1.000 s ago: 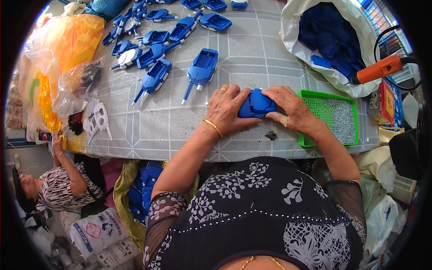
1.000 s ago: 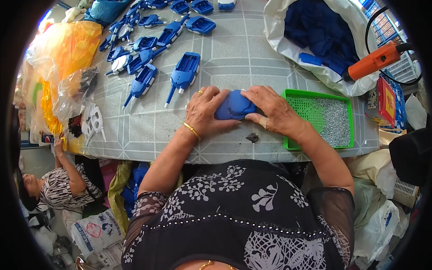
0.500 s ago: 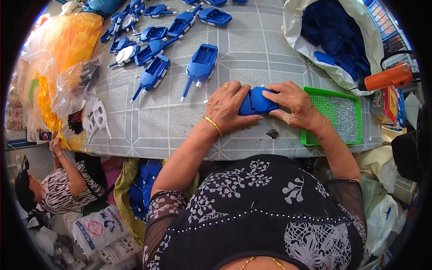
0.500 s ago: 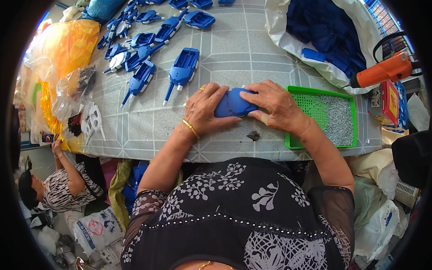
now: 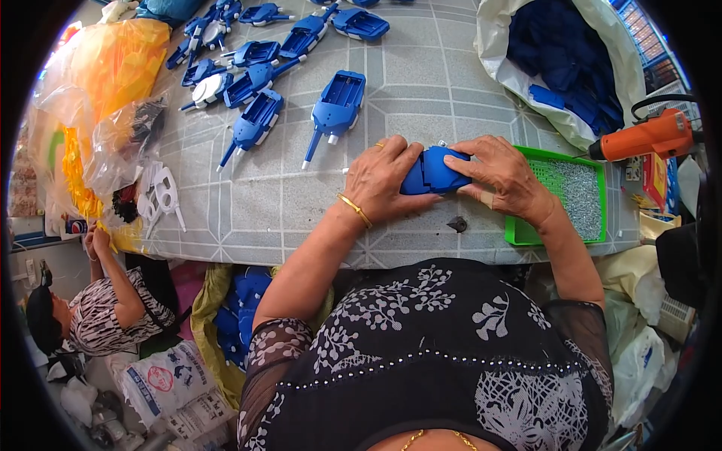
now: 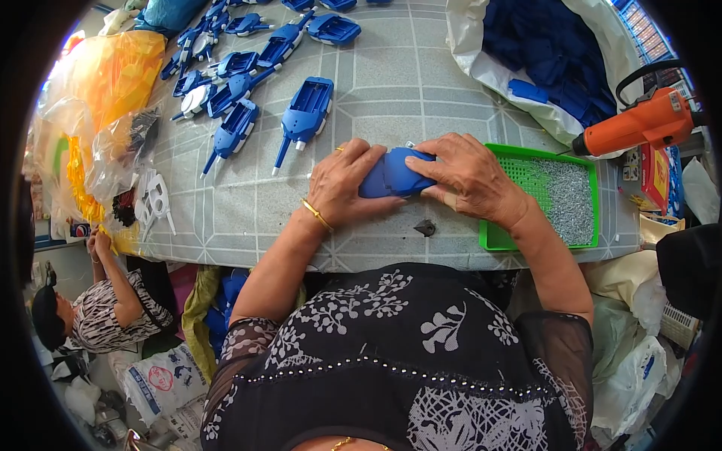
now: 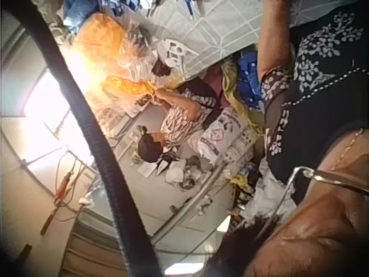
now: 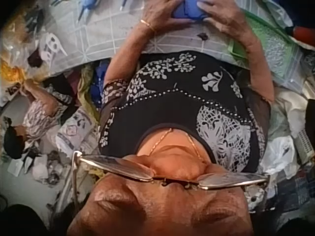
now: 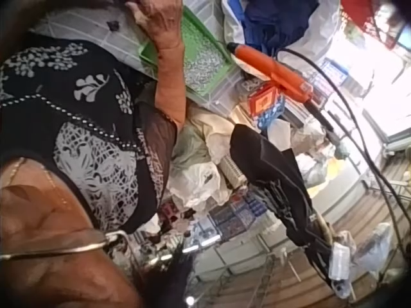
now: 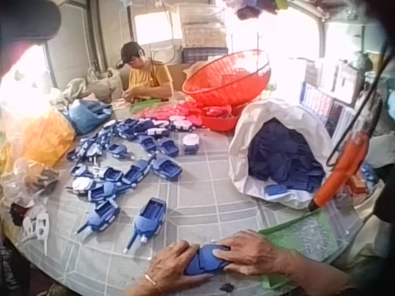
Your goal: Assembling blue plastic toy housings using an electric screwdriver to fasten components.
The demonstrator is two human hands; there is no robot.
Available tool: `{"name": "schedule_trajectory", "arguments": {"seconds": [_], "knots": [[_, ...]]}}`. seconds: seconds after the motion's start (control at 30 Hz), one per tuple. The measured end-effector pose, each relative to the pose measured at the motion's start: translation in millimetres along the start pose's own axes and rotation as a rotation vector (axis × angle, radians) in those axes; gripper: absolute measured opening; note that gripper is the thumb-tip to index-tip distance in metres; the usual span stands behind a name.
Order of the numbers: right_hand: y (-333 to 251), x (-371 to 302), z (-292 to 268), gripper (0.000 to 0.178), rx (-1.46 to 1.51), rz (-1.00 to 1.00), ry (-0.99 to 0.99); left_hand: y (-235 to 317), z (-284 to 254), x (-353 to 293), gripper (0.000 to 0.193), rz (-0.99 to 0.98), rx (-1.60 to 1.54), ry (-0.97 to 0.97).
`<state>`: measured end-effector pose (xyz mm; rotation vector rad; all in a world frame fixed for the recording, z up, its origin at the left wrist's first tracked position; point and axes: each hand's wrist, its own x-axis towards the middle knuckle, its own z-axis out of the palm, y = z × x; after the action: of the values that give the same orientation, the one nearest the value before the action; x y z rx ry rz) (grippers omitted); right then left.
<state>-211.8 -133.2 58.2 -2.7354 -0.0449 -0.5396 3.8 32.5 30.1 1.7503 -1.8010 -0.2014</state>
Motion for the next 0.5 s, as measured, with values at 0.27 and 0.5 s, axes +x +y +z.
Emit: {"name": "schedule_trajectory", "arguments": {"seconds": [0.27,0.5], "knots": [[0.7,-4.5,2.2,0.062,0.100,0.072,0.021,-1.2,-2.2,1.2,0.075,-0.003,-0.016,-0.019],[-3.1,-0.3,2.5,0.063,0.116,0.077,-0.015,-2.0,-0.8,0.2,0.080,0.045,0.020,0.002]]}}
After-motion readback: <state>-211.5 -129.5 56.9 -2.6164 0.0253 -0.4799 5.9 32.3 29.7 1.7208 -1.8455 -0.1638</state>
